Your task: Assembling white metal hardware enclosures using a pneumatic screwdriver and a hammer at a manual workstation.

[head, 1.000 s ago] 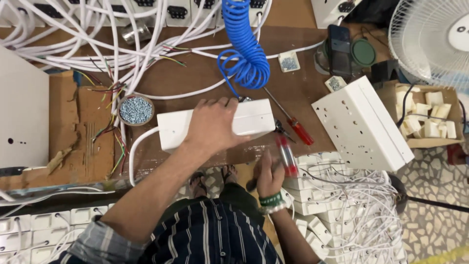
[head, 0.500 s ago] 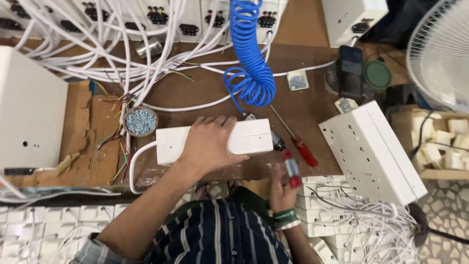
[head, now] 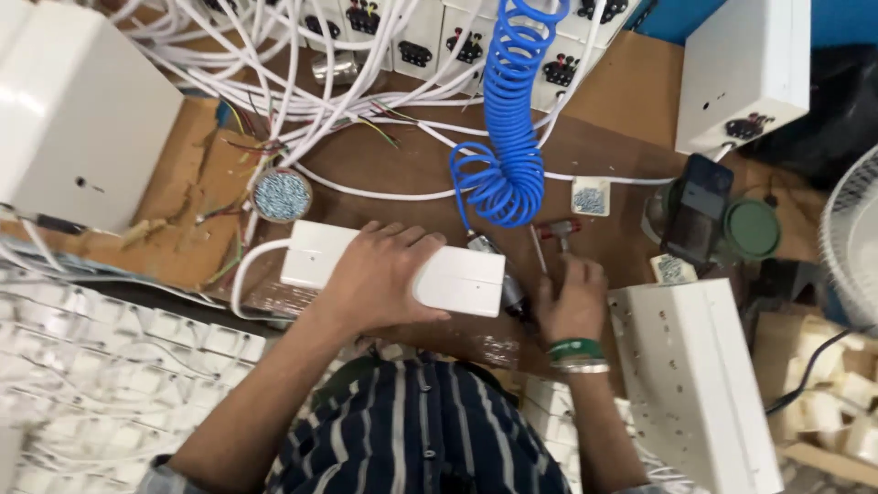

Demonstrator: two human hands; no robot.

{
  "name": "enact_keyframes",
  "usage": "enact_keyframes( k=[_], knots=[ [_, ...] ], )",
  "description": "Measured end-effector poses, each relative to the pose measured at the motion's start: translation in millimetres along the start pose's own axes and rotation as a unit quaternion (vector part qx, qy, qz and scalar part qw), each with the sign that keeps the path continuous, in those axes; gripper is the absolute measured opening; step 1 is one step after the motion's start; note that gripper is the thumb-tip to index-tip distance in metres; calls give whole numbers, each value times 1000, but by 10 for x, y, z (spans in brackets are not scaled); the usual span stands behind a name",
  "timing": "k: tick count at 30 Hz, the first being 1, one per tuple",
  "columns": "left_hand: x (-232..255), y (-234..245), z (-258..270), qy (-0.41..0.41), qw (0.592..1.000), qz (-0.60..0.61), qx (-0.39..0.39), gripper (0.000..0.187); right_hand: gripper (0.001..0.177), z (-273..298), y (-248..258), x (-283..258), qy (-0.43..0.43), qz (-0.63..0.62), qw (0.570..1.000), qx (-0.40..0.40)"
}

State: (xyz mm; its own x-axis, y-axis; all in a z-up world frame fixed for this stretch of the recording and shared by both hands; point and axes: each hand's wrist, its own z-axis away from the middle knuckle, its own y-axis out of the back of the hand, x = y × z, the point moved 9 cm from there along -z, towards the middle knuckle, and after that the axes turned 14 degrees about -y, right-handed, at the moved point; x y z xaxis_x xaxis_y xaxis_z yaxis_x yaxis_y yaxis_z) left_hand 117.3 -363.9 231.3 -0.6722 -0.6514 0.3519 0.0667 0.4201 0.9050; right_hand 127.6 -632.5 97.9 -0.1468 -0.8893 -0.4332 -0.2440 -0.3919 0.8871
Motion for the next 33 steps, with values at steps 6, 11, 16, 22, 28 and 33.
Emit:
enact_keyframes(
  k=[6, 11, 16, 22, 28, 33],
  knots=[
    [70, -25, -41, 11, 1000, 4, 5, 88, 34, -67, -362, -141, 38, -61, 993, -96],
    [204, 51, 119, 27, 998, -19, 61, 86, 58, 124, -547, -326, 50, -83, 977, -189],
    [337, 520, 595, 70, 958, -35, 275, 64, 77, 202, -1278, 256, 27, -2, 973, -227],
    [-917, 629, 2452, 350, 761, 51, 543, 19, 58, -122, -900, 466, -148, -399, 805, -414],
    [-1947, 220, 2972, 416, 812, 0, 409, 20, 37, -552, -421, 798, -217, -559, 676, -427],
    [-2292, 201, 2920, 451, 840, -31, 298, 21, 51, -384, 34, -52, 18, -754, 216, -620]
  ],
)
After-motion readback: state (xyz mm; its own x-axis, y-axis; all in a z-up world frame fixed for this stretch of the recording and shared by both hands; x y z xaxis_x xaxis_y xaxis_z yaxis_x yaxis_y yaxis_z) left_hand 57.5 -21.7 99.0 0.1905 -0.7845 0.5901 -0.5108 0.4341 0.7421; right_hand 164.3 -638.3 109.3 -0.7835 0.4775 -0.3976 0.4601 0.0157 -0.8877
